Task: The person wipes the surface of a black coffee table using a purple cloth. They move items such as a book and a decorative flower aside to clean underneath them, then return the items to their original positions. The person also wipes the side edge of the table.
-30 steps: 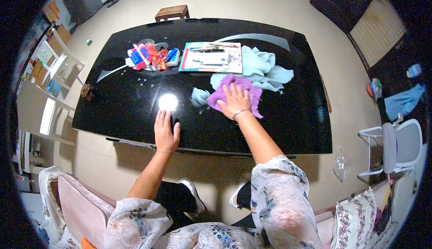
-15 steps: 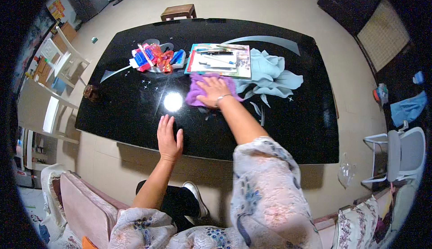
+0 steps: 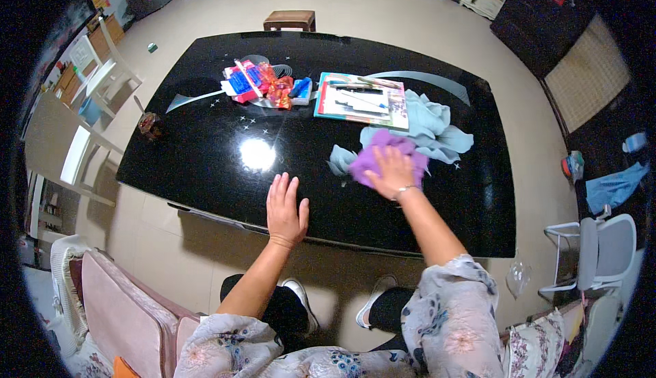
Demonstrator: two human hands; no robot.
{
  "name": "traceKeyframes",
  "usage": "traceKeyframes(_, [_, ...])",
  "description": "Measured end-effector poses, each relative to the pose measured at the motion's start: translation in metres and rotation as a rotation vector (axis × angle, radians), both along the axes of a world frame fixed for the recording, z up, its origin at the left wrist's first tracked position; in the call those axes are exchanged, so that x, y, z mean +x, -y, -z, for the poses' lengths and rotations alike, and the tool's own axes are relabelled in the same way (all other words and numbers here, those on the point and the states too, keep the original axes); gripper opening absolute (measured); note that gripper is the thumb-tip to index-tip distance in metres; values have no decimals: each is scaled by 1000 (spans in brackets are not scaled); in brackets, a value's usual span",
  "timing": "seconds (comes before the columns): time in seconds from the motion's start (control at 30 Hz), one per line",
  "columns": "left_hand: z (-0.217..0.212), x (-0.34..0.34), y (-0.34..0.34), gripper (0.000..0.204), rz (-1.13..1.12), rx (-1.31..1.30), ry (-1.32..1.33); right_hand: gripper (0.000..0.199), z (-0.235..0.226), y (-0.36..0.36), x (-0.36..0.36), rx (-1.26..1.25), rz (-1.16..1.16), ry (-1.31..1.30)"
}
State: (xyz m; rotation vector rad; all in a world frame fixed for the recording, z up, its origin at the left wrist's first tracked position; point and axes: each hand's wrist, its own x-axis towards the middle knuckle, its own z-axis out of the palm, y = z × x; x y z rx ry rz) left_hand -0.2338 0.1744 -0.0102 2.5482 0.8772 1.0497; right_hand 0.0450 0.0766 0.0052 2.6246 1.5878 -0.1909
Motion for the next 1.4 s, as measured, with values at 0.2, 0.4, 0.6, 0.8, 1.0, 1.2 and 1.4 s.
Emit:
traceKeyframes(0.2, [-1, -4, 0, 54, -16, -16, 69, 65, 7, -171, -79, 131, -449, -138])
traceKeyframes(0.4, [2, -5, 0, 57, -19, 8, 13, 65, 10, -249, -106, 181, -374, -216])
traceKeyframes(0.6, [-1, -9, -5, 56, -45, 41, -9, 65, 16, -159, -84, 249, -396, -187])
traceKeyframes(0.8, [-1, -1, 0, 54, -40, 31, 4, 57, 4, 4, -16, 302, -94, -1])
traceKeyframes(1.0, [4, -2, -1, 53, -30, 50, 3, 39, -14, -23, -4, 202, -46, 13])
traceKeyframes(1.2, [-2, -2, 1, 53, -41, 29, -5, 36, -37, -74, 14, -52, 27, 22])
traceKeyframes(1.4, [1, -6, -2, 54, -42, 28, -29, 41, -52, -53, -6, -128, 54, -80])
